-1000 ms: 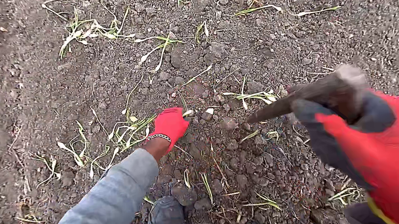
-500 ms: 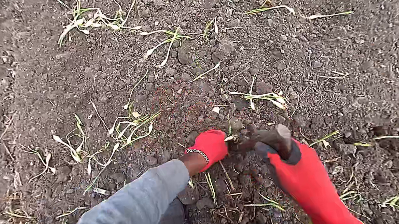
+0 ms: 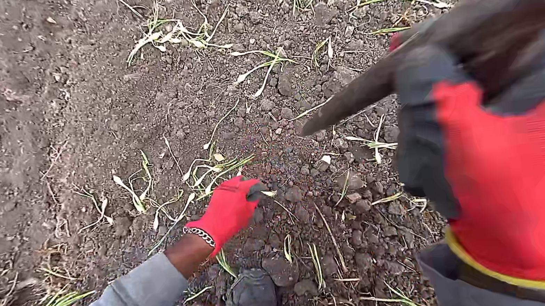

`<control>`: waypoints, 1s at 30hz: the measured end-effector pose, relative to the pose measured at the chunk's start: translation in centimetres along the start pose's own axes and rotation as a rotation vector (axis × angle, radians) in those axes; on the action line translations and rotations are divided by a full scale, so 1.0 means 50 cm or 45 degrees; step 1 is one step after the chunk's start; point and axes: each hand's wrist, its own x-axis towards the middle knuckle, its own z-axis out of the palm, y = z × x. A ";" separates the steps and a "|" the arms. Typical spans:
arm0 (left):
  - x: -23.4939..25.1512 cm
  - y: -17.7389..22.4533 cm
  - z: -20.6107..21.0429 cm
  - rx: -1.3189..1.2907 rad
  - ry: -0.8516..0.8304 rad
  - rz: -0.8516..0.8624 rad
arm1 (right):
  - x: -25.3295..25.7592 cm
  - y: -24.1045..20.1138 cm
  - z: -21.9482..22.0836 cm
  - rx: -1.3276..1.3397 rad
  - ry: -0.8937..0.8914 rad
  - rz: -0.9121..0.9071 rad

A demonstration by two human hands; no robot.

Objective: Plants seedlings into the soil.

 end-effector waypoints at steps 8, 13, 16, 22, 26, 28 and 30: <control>0.102 0.155 0.079 0.271 -0.408 0.118 | -0.090 0.178 0.167 -0.132 -0.160 0.519; 0.054 0.061 0.068 -0.051 -0.136 -0.012 | -0.161 0.210 0.121 -0.291 -0.187 0.556; 0.036 -0.061 0.068 0.031 0.106 -0.373 | -0.107 0.192 0.130 -0.402 -0.262 0.528; 0.030 -0.115 0.114 -0.184 0.178 -0.556 | 0.025 -0.130 0.046 0.419 -0.014 0.004; -0.023 -0.129 0.038 -0.096 0.296 -0.414 | 0.090 -0.169 0.142 0.228 -0.187 -0.028; -0.048 -0.120 -0.030 -0.030 0.474 -0.288 | 0.066 -0.036 0.292 -0.215 -0.307 0.096; -0.026 -0.097 -0.077 0.088 0.486 -0.220 | 0.019 0.117 0.411 -0.329 -0.460 0.355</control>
